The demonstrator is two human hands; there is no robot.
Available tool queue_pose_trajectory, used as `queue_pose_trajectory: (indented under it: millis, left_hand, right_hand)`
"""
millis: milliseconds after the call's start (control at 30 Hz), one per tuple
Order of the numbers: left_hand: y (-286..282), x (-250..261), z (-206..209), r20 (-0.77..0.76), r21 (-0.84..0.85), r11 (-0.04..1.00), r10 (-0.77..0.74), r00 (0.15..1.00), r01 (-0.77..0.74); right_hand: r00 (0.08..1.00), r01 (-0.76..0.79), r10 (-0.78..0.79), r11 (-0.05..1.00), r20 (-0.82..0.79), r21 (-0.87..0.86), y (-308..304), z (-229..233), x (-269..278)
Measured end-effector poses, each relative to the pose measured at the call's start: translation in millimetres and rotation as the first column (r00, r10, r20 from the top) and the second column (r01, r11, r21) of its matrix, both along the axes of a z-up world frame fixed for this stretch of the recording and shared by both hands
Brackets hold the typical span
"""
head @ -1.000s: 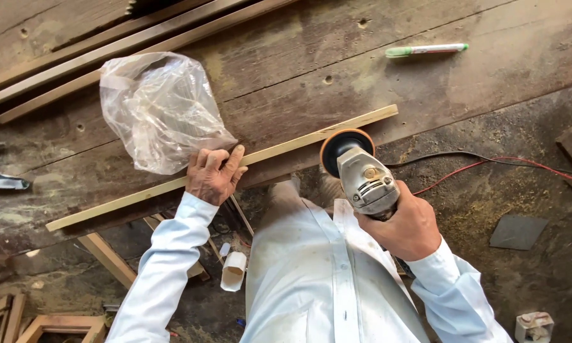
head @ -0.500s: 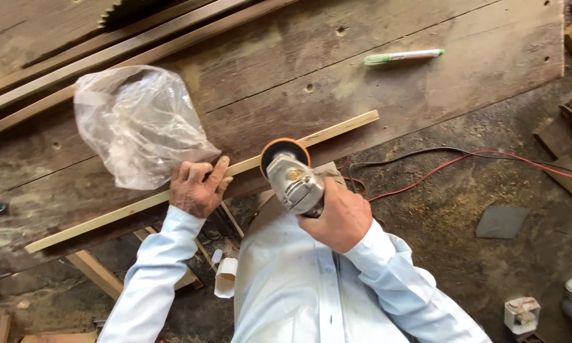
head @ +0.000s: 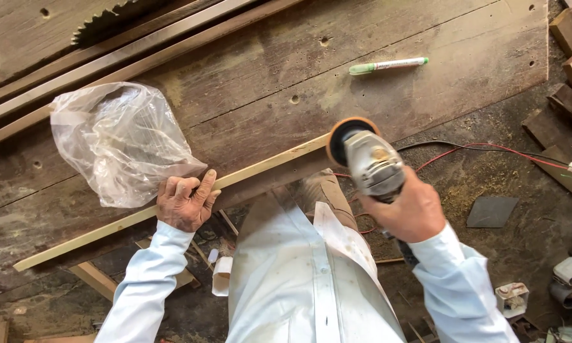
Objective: Assembling a wooden frame by gluing thin strips and cutting them to size with a miter saw.
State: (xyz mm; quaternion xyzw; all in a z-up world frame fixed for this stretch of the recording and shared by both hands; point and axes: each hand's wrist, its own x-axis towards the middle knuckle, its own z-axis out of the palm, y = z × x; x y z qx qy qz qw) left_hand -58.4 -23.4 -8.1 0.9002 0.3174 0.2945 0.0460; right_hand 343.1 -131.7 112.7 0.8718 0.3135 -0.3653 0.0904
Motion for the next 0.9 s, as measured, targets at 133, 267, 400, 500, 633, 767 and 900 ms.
queue_pose_trajectory:
  millis: [133, 267, 400, 500, 633, 767, 900]
  left_hand:
    - [0, -1, 0, 0.001, 0.012, 1.0, -0.002, 1.0, 0.002]
    - [0, 0, -1, 0.0, 0.009, 1.0, 0.001, 1.0, -0.001]
    - [2, 0, 1, 0.0, 0.006, 1.0, -0.013, 1.0, 0.013]
    - [1, 1, 2, 0.007, 0.019, 1.0, -0.006, 1.0, 0.006]
    - [2, 2, 4, 0.007, 0.023, 1.0, -0.004, 1.0, 0.003]
    - [2, 0, 2, 0.001, 0.033, 0.999, -0.005, 1.0, 0.005]
    - [4, 1, 4, -0.016, 0.07, 0.998, -0.009, 1.0, 0.011]
  right_hand:
    - [0.995, 0.099, -0.098, 0.992, -0.011, 0.08, 4, 10, 13]
    - [0.999, -0.008, 0.006, 0.999, 0.045, 0.051, 10, 13, -19]
    - [0.99, -0.138, 0.14, 0.987, 0.018, -0.079, -3, -15, -66]
    - [0.949, -0.283, 0.257, 0.95, -0.184, -0.135, 6, -11, -87]
    - [0.964, -0.226, 0.201, 0.964, -0.176, -0.141, 10, -2, -68]
    - [0.994, -0.109, 0.109, 0.988, -0.013, -0.112, -8, -17, -25]
    - [1.0, -0.011, 0.011, 0.997, 0.003, -0.073, 4, 4, -2]
